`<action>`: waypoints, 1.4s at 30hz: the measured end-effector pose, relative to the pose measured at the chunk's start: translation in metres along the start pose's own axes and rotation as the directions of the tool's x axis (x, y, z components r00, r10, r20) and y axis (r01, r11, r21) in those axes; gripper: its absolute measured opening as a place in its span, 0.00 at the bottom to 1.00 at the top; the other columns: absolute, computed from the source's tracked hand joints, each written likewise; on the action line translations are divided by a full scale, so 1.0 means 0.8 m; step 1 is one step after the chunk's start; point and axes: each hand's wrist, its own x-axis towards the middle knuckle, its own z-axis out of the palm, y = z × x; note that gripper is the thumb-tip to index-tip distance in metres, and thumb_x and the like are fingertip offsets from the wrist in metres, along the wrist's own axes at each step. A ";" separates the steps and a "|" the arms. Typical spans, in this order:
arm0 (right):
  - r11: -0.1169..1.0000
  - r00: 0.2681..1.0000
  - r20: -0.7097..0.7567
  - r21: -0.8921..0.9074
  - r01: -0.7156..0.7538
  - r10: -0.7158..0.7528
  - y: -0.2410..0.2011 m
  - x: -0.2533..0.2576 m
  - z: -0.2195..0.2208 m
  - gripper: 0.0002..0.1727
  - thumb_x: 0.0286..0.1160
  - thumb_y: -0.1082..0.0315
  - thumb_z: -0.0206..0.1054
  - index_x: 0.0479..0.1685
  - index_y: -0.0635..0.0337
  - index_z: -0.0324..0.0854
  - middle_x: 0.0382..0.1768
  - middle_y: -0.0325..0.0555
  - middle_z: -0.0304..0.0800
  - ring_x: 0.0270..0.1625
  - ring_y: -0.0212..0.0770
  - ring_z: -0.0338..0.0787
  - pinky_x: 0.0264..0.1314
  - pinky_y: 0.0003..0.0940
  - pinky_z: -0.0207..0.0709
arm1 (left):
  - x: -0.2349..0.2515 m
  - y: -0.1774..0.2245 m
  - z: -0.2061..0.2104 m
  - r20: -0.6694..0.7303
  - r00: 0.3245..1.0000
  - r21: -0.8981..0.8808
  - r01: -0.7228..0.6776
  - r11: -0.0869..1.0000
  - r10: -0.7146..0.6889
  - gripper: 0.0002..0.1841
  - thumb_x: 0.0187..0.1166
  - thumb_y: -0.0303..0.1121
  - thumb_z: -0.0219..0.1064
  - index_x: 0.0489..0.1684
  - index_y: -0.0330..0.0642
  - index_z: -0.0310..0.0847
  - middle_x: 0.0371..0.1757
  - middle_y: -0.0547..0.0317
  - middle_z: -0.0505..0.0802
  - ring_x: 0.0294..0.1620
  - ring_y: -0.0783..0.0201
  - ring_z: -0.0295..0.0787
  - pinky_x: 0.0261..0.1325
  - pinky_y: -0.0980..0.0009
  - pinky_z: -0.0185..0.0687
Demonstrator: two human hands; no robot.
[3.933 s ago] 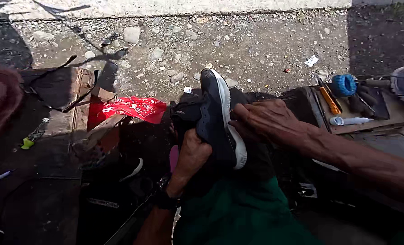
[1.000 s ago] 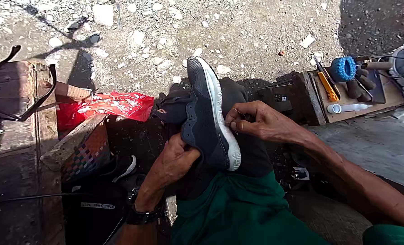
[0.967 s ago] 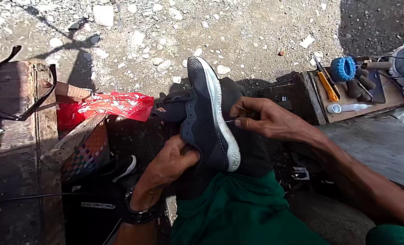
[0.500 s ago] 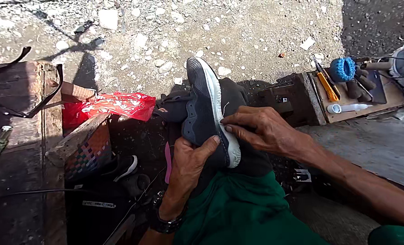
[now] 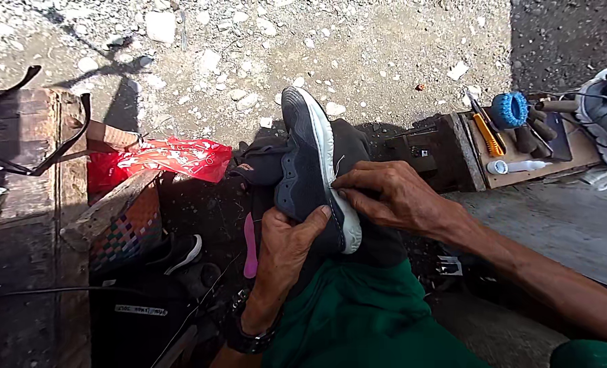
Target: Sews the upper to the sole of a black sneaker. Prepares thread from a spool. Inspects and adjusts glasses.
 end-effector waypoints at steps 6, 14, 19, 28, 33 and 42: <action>1.000 1.000 0.005 0.008 0.010 -0.010 0.001 0.002 -0.001 0.15 0.85 0.59 0.60 0.50 0.51 0.94 0.34 0.35 0.92 0.37 0.28 0.88 0.37 0.27 0.79 | 0.000 -0.001 0.000 0.005 1.000 -0.011 -0.004 1.000 0.004 0.10 0.63 0.15 0.73 0.41 0.31 0.86 0.37 0.53 0.97 0.41 0.66 0.96 0.49 0.70 0.94; 0.984 0.998 0.031 -0.167 0.055 -0.050 -0.008 0.009 -0.005 0.15 0.82 0.61 0.58 0.46 0.48 0.94 0.30 0.36 0.91 0.32 0.34 0.89 0.29 0.36 0.77 | 0.001 -0.003 0.000 0.011 1.000 0.004 -0.008 1.000 0.008 0.09 0.64 0.17 0.74 0.40 0.32 0.87 0.36 0.54 0.97 0.40 0.66 0.96 0.49 0.71 0.93; 0.943 0.986 0.147 -0.311 0.121 -0.078 -0.015 0.021 -0.012 0.14 0.79 0.60 0.58 0.39 0.50 0.91 0.23 0.38 0.83 0.27 0.41 0.86 0.22 0.40 0.70 | 0.002 -0.008 0.003 0.004 1.000 0.008 -0.015 1.000 0.015 0.09 0.63 0.17 0.75 0.41 0.32 0.87 0.37 0.53 0.97 0.41 0.65 0.96 0.49 0.69 0.94; 0.951 0.974 0.190 -0.258 0.170 -0.122 -0.007 0.027 -0.017 0.13 0.80 0.60 0.58 0.40 0.50 0.90 0.24 0.37 0.84 0.27 0.39 0.87 0.23 0.40 0.71 | 0.001 -0.010 0.001 0.003 1.000 0.012 -0.029 1.000 0.029 0.08 0.64 0.18 0.74 0.39 0.33 0.88 0.36 0.54 0.97 0.39 0.65 0.96 0.49 0.69 0.94; 0.963 0.970 0.171 -0.178 0.203 -0.173 0.003 0.031 -0.015 0.14 0.81 0.60 0.58 0.41 0.50 0.91 0.25 0.36 0.85 0.28 0.35 0.86 0.25 0.37 0.73 | 0.003 -0.008 -0.002 -0.015 0.999 0.018 -0.030 0.999 0.030 0.07 0.65 0.18 0.74 0.39 0.33 0.88 0.36 0.54 0.97 0.40 0.66 0.96 0.48 0.70 0.93; 0.909 0.960 0.071 -0.310 0.278 -0.269 0.002 0.047 -0.001 0.12 0.70 0.57 0.57 0.26 0.49 0.84 0.17 0.37 0.78 0.19 0.40 0.84 0.14 0.41 0.70 | 0.005 -0.013 -0.004 -0.030 0.999 -0.009 -0.016 1.000 0.016 0.07 0.63 0.19 0.75 0.37 0.33 0.89 0.33 0.53 0.96 0.37 0.66 0.96 0.47 0.69 0.93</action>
